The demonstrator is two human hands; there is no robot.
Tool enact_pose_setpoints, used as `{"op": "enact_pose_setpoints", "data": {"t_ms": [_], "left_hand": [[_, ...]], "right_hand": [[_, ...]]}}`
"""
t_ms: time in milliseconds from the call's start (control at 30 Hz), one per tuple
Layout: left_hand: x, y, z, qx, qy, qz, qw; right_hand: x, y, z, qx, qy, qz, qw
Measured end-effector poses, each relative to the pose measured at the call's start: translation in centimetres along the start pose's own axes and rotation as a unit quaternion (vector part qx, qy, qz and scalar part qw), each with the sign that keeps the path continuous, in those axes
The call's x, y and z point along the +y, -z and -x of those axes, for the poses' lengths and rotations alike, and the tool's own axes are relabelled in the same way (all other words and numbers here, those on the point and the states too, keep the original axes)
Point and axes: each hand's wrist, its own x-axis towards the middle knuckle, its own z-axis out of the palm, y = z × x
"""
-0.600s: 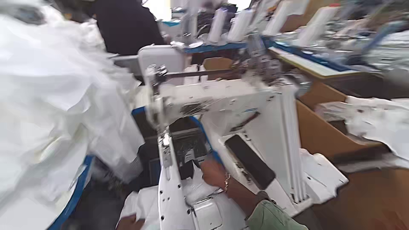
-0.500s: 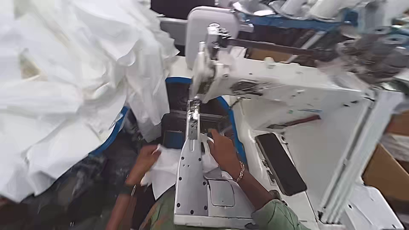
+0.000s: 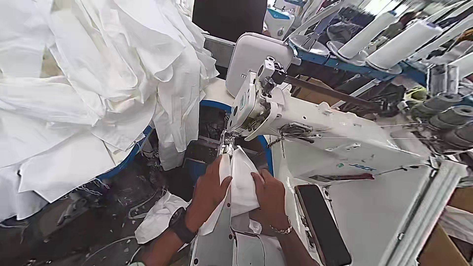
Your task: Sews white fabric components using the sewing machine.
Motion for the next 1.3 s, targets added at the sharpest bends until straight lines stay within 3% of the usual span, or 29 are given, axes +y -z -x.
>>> {"op": "enact_pose_setpoints", "data": {"t_ms": [100,200,333,467,633,800,867,967,1133,1300], "left_hand": [[-0.8,0.2,-1.1,-0.072,0.010,-0.035,0.997],[-0.4,0.1,-2.9,-0.006,0.005,0.000,1.000],[-2.0,-1.0,-1.6,0.110,-0.141,-0.072,0.981],[-2.5,-0.9,-1.1,0.113,-0.198,-0.137,0.964],[-3.0,-1.4,-2.7,0.151,-0.241,-0.128,0.950],[-2.6,-0.3,-1.3,0.055,-0.184,0.021,0.981],[-2.5,-0.2,-1.4,0.056,-0.194,0.051,0.978],[-2.5,-0.2,-1.9,0.048,-0.214,0.043,0.975],[-2.7,-1.1,-2.5,0.074,-0.217,0.038,0.973],[-2.8,-1.2,-2.6,0.082,-0.226,0.026,0.970]], "right_hand": [[-0.9,-1.3,-1.2,0.034,0.121,0.019,0.992],[-2.5,-2.8,-1.9,0.072,0.215,-0.031,0.973],[-0.3,-2.6,-1.5,0.036,0.249,-0.110,0.961],[-0.1,-2.2,-1.2,-0.040,0.258,-0.102,0.960],[-0.3,-2.4,-1.2,-0.082,0.236,-0.161,0.955],[-2.4,-3.4,-2.5,-0.125,0.157,-0.225,0.953],[-3.1,-3.9,-2.8,-0.098,0.158,-0.199,0.962],[-3.5,-4.2,-1.8,0.004,0.169,-0.156,0.973],[-3.3,-4.1,-2.2,-0.039,0.072,-0.329,0.941],[-3.7,-4.3,-2.2,-0.033,0.067,-0.310,0.948]]}}
